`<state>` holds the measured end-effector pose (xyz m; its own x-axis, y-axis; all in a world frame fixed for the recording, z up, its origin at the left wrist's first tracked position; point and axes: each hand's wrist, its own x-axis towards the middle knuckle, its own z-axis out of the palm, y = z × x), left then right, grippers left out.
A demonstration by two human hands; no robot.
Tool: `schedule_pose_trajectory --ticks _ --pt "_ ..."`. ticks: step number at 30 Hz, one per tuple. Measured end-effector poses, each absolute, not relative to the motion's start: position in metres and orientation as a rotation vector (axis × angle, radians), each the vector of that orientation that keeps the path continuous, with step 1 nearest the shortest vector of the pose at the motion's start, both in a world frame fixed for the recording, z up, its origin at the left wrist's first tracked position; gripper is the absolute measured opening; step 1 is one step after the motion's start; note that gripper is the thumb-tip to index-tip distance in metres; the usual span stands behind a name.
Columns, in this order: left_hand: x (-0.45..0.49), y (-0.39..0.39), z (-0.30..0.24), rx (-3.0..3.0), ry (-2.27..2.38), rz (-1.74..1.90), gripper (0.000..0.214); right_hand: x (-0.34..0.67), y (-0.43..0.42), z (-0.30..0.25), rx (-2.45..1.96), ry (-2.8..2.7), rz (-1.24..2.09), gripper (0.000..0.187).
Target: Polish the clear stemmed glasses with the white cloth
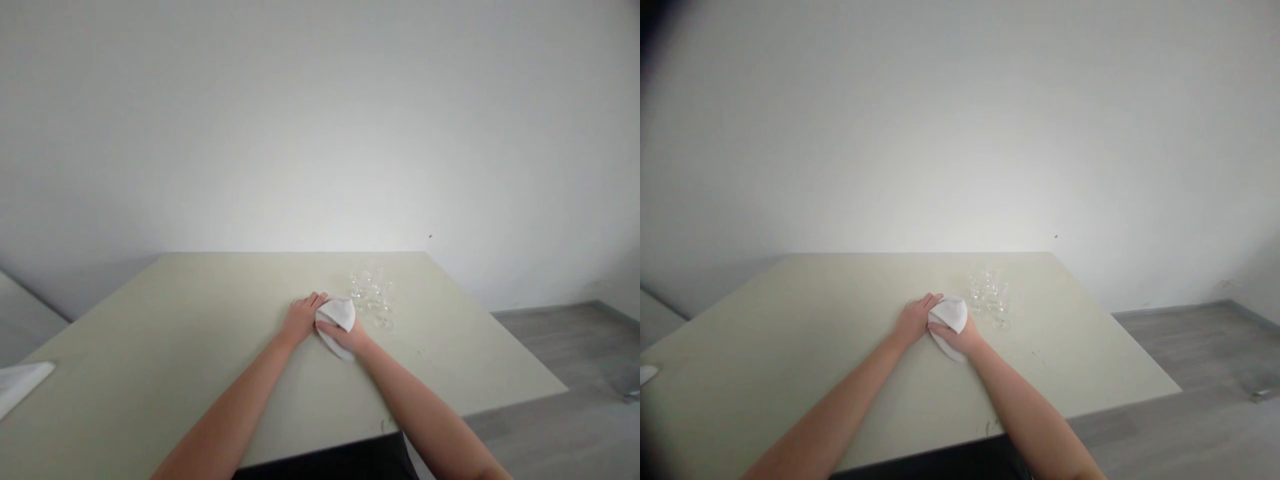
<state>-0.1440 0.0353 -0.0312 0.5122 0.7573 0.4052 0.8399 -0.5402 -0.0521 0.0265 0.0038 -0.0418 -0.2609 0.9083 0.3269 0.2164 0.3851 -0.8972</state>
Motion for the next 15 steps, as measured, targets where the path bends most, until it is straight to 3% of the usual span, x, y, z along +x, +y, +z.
schedule_pose_trajectory --ticks 6,15 --pt "-0.142 0.033 -0.025 -2.499 -1.215 -0.486 0.032 0.03 0.003 -0.038 -1.364 -1.437 1.045 0.059" --pt "-0.146 0.037 -0.03 -2.493 -1.37 -0.505 0.022 0.028 0.005 -0.047 -0.98 -1.823 0.902 0.044"
